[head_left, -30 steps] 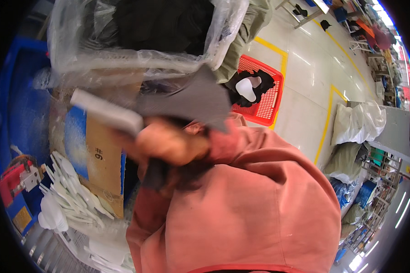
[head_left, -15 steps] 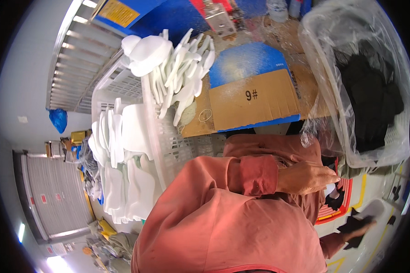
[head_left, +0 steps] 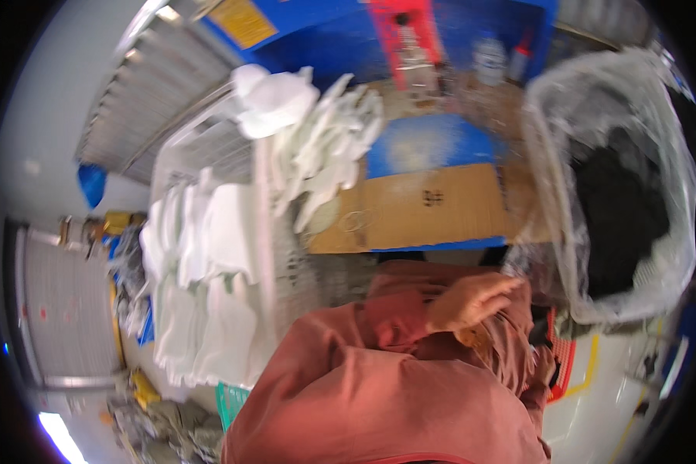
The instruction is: The person repeatedly picks white foam insoles and black fabric shoe uppers, aligns them, and places the paired components into a red basket. They also move a white basket of insoles and a white basket of uppers to different locations on the floor.
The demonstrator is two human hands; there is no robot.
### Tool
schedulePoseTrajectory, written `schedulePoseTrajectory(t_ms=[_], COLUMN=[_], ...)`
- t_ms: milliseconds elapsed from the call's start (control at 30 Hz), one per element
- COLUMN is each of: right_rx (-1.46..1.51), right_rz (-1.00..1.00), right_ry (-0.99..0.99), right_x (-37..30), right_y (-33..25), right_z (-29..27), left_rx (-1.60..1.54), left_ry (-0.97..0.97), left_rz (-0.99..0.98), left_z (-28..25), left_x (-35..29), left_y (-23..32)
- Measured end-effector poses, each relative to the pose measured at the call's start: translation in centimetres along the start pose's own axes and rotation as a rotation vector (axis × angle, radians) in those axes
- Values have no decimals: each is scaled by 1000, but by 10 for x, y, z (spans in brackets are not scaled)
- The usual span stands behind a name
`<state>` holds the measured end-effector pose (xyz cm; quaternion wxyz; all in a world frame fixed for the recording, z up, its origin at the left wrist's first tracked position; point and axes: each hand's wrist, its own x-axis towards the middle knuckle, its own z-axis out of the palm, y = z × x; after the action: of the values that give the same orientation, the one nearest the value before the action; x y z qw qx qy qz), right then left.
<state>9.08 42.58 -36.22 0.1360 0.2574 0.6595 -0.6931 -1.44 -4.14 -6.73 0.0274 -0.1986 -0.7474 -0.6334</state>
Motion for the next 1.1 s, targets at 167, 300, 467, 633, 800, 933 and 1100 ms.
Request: schedulePoseTrajectory(t_ms=[167,300,467,633,800,933,1100], right_rx=[-432,-474,-544,-436,-1059,-615,-502], right_rz=[-36,-18,-71,-133,-159,157,215], right_ry=[95,246,273,161,125,273,284], right_x=[7,14,9,0,16,16,13], right_y=[-5,-20,-19,20,57,95,115], right_z=[24,18,37,87,89,81,78], left_rx=[59,-194,-139,-70,-87,-92,-70], left_ry=[74,303,288,216,161,123,75], left_rz=[-159,-281,-281,-318,-323,-330,-331], left_z=[-25,-57,-71,-54,-44,-36,-31], left_x=[-9,-7,-8,-6,3,7,8], left_y=[-9,-6,-3,-7,-5,-6,-5])
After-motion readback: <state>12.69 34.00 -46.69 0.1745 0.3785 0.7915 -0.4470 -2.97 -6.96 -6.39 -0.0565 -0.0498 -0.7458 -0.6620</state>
